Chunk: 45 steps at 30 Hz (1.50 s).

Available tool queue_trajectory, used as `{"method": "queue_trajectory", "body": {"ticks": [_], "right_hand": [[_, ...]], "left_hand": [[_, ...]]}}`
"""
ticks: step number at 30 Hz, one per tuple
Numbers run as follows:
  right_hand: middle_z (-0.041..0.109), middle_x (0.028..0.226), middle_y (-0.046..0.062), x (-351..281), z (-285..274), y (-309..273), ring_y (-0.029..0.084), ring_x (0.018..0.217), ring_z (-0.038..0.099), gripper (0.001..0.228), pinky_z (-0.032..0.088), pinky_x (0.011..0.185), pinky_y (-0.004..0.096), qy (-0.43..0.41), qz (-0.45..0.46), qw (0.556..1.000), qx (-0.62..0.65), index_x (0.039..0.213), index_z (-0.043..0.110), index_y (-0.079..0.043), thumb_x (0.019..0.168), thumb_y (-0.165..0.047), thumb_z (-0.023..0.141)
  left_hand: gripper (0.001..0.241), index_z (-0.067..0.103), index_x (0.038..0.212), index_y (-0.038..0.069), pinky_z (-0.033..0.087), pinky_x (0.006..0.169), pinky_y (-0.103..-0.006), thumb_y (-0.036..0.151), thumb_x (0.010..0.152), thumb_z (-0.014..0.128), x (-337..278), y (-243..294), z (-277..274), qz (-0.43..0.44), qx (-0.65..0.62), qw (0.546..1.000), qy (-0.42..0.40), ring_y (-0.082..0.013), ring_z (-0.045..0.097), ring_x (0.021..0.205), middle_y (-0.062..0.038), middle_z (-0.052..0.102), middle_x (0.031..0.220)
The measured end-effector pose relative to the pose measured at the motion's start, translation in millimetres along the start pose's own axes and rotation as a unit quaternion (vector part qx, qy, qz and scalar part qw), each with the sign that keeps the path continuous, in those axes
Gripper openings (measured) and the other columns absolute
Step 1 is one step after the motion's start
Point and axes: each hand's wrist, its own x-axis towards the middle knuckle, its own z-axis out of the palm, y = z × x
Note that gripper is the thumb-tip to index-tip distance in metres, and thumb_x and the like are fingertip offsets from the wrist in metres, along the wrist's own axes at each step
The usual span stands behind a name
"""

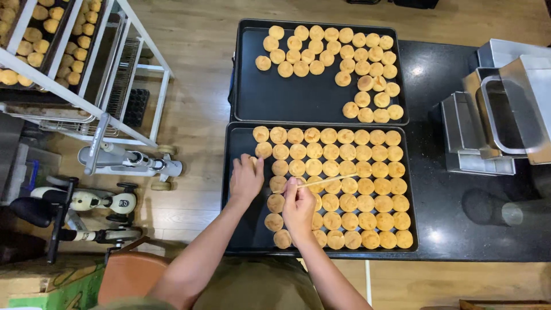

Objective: Filling small puff pastries using a wooden stick on baking trays.

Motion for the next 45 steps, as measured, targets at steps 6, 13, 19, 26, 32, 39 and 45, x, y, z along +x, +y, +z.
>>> {"method": "queue_trajectory", "body": {"ticks": [6, 13, 19, 26, 32, 39, 45], "right_hand": [[0.053, 0.064, -0.001, 9.4, -6.0, 17.5, 0.005, 0.057, 0.044, 0.035, 0.036, 0.052, 0.025, 0.001, -0.004, 0.999, 0.034, 0.078, 0.062, -0.002, 0.107, -0.020, 0.054], [0.053, 0.067, -0.004, 41.5, -38.9, 45.7, 0.003, 0.062, 0.044, 0.038, 0.037, 0.056, 0.023, 0.023, 0.041, 0.994, 0.097, 0.078, 0.061, -0.002, 0.109, -0.021, 0.051], [0.055, 0.072, -0.005, 72.2, -74.0, 61.5, 0.002, 0.064, 0.043, 0.039, 0.035, 0.056, 0.022, 0.069, 0.040, 0.988, 0.132, 0.077, 0.059, -0.002, 0.110, -0.021, 0.051], [0.046, 0.066, -0.005, 88.2, -86.1, 85.1, 0.002, 0.059, 0.036, 0.038, 0.027, 0.052, 0.021, 0.092, 0.091, 0.977, 0.172, 0.079, 0.059, -0.003, 0.110, -0.024, 0.052], [0.048, 0.068, -0.006, 111.8, -104.6, 89.9, 0.002, 0.061, 0.037, 0.038, 0.028, 0.053, 0.021, 0.102, 0.074, 0.969, 0.214, 0.080, 0.058, -0.004, 0.110, -0.024, 0.051], [0.046, 0.065, -0.006, 149.9, -149.2, 86.8, 0.001, 0.057, 0.038, 0.037, 0.027, 0.050, 0.021, 0.189, 0.045, 0.958, 0.212, 0.081, 0.057, -0.005, 0.111, -0.025, 0.050], [0.045, 0.065, -0.006, 143.4, -192.3, 61.2, 0.001, 0.057, 0.037, 0.040, 0.026, 0.051, 0.021, 0.250, 0.055, 0.955, 0.147, 0.080, 0.057, -0.005, 0.112, -0.028, 0.049]], "left_hand": [[0.077, 0.048, 0.133, -0.004, 0.053, 0.082, -0.0499, 0.042, 0.080, 0.080, 3.6, -13.4, 31.0, 0.070, 0.000, 0.994, 0.090, -0.0472, 0.059, 0.100, -0.029, 0.051, 0.119], [0.066, 0.055, 0.133, -0.003, 0.057, 0.082, -0.0415, 0.041, 0.086, 0.072, 1.7, -20.9, 23.4, 0.045, -0.121, 0.991, 0.023, -0.0344, 0.068, 0.087, -0.019, 0.060, 0.112], [0.049, 0.066, 0.111, 0.000, 0.052, 0.081, -0.0440, 0.034, 0.080, 0.082, -0.5, 14.4, 4.3, 0.134, 0.006, 0.986, 0.094, -0.0360, 0.063, 0.097, -0.018, 0.062, 0.107], [0.050, 0.064, 0.107, 0.001, 0.052, 0.082, -0.0430, 0.039, 0.080, 0.083, 1.4, -4.0, 24.0, 0.069, 0.025, 0.994, 0.076, -0.0347, 0.061, 0.093, -0.017, 0.062, 0.100], [0.045, 0.063, 0.108, 0.003, 0.044, 0.086, -0.0509, 0.036, 0.083, 0.079, 8.1, 73.6, 33.7, 0.148, 0.125, 0.966, 0.171, -0.0394, 0.058, 0.101, -0.019, 0.061, 0.105], [0.059, 0.052, 0.138, 0.006, 0.045, 0.101, -0.0511, 0.018, 0.085, 0.074, 106.3, 196.2, 140.3, 0.371, 0.044, 0.927, -0.025, -0.0408, 0.052, 0.123, -0.018, 0.051, 0.136], [0.079, 0.052, 0.140, 0.031, 0.048, 0.099, -0.0470, 0.008, 0.068, 0.076, 170.2, 275.0, 170.4, 0.381, 0.174, 0.892, -0.171, -0.0397, 0.042, 0.130, -0.012, 0.041, 0.146]]}}
